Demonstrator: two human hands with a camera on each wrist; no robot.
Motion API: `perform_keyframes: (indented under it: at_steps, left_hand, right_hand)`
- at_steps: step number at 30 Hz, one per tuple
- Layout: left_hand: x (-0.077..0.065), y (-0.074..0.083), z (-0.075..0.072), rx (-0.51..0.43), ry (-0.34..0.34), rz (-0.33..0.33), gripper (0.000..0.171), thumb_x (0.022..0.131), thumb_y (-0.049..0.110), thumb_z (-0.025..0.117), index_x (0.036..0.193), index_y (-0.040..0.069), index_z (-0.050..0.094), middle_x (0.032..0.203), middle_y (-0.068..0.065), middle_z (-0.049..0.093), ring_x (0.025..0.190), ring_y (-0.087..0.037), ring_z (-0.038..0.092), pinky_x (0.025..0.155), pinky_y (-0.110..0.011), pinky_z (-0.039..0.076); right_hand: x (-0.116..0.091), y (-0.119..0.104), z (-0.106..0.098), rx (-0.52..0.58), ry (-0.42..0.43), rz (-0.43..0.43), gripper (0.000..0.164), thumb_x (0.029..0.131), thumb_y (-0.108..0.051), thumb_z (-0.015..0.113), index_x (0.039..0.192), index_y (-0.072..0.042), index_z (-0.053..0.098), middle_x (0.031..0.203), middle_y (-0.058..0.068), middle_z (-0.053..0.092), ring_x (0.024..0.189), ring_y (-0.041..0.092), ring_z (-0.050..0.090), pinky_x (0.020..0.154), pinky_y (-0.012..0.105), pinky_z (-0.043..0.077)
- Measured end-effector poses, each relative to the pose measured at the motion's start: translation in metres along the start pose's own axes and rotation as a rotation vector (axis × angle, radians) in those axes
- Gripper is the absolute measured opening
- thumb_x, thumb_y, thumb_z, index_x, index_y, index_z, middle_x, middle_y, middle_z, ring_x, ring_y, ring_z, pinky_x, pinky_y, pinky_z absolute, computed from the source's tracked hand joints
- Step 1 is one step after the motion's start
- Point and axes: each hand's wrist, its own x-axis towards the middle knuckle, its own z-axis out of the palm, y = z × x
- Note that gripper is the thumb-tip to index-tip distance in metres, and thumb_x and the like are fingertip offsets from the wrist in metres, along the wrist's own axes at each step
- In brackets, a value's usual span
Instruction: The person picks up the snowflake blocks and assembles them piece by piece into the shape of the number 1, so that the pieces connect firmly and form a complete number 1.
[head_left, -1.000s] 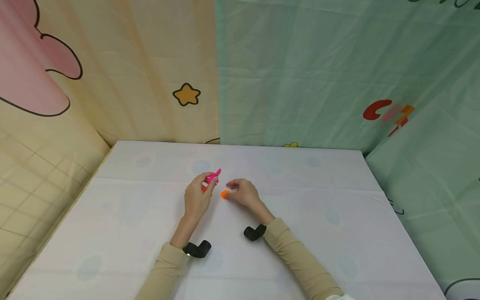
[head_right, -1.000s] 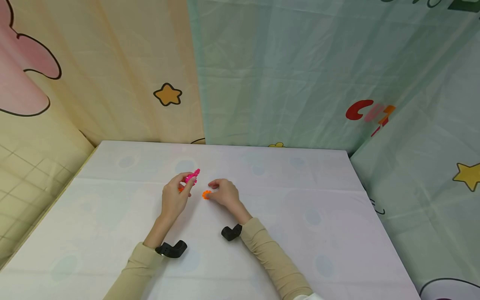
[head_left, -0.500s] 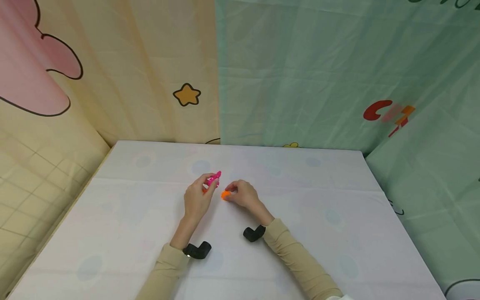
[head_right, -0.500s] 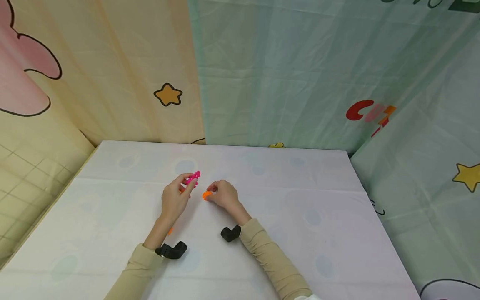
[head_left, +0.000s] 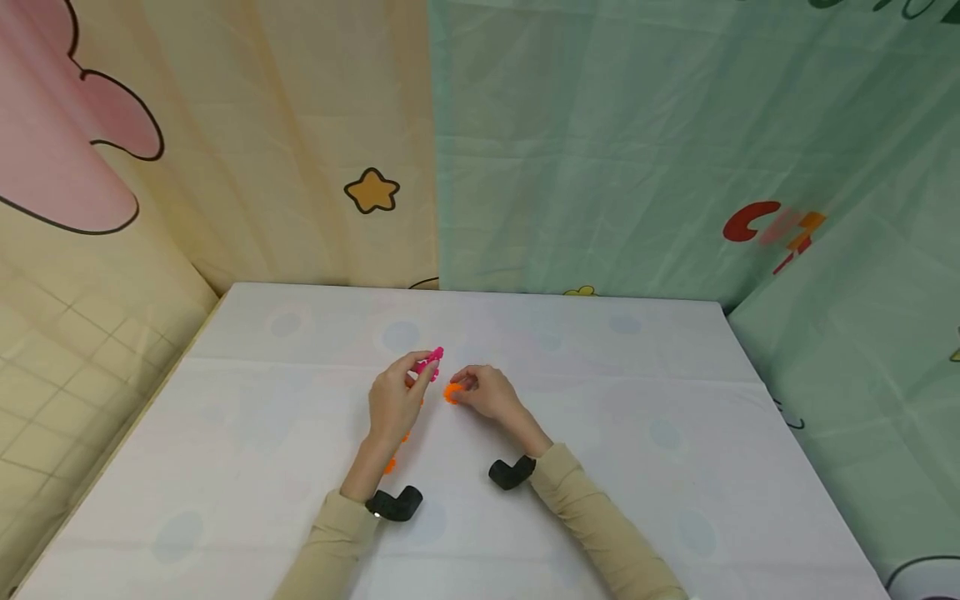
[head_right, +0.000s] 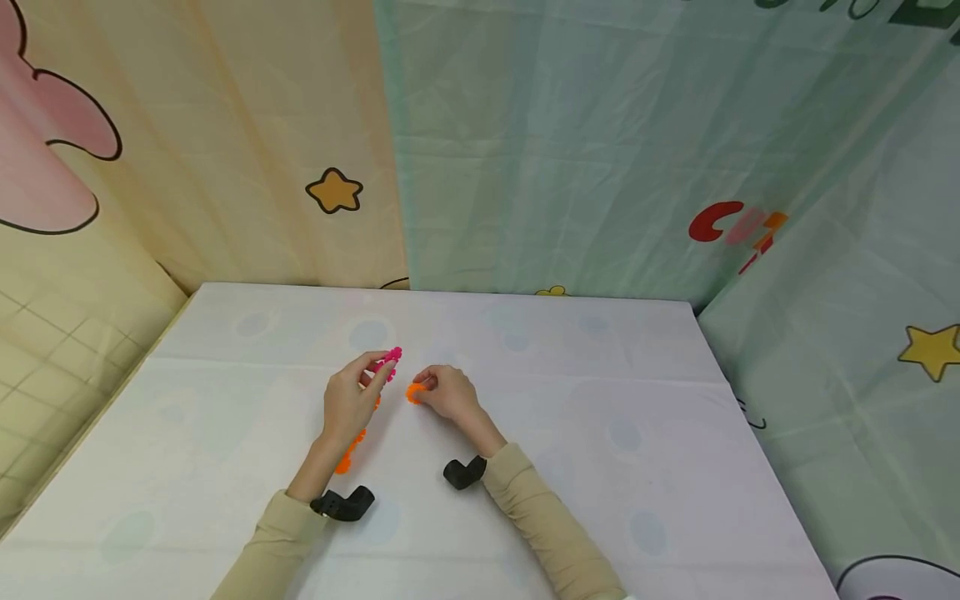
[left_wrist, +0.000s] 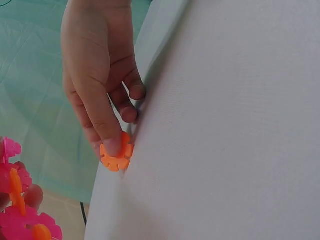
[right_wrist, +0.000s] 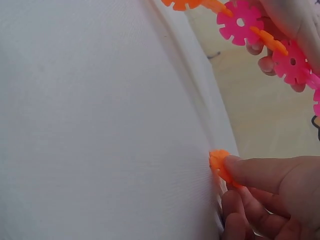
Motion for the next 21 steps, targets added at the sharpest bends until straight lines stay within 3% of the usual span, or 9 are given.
perform_keyframes:
  at_steps: [6, 13, 21]
  left_hand:
    - [-0.001, 0.002, 0.001, -0.003, -0.014, -0.006, 0.024, 0.092, 0.03, 0.065, 0.108, 0.013, 0.071, 0.075, -0.001, 0.069, 0.061, -0.014, 0.057, 0.05, -0.023, 0.039]
    - [-0.002, 0.006, 0.002, -0.085, -0.077, -0.095, 0.023, 0.092, 0.031, 0.064, 0.107, 0.015, 0.072, 0.075, -0.002, 0.07, 0.066, -0.016, 0.06, 0.05, -0.023, 0.042]
    - [-0.002, 0.012, 0.003, -0.089, -0.097, -0.109, 0.022, 0.092, 0.029, 0.065, 0.107, 0.015, 0.072, 0.075, -0.004, 0.071, 0.068, -0.018, 0.06, 0.055, -0.025, 0.043]
  right_hand:
    - [-0.004, 0.004, 0.0, 0.055, 0.019, -0.005, 0.016, 0.085, -0.015, 0.071, 0.1, -0.008, 0.072, 0.087, 0.006, 0.068, 0.069, 0.011, 0.056, 0.062, 0.02, 0.045]
    - [-0.008, 0.007, -0.005, 0.11, 0.081, -0.049, 0.019, 0.084, -0.012, 0.072, 0.102, -0.006, 0.072, 0.084, 0.009, 0.07, 0.066, 0.011, 0.06, 0.06, 0.02, 0.048]
    - [-0.014, 0.005, -0.013, 0.151, 0.104, -0.04, 0.022, 0.089, -0.013, 0.067, 0.109, -0.004, 0.07, 0.075, 0.01, 0.07, 0.055, 0.012, 0.062, 0.056, 0.02, 0.046]
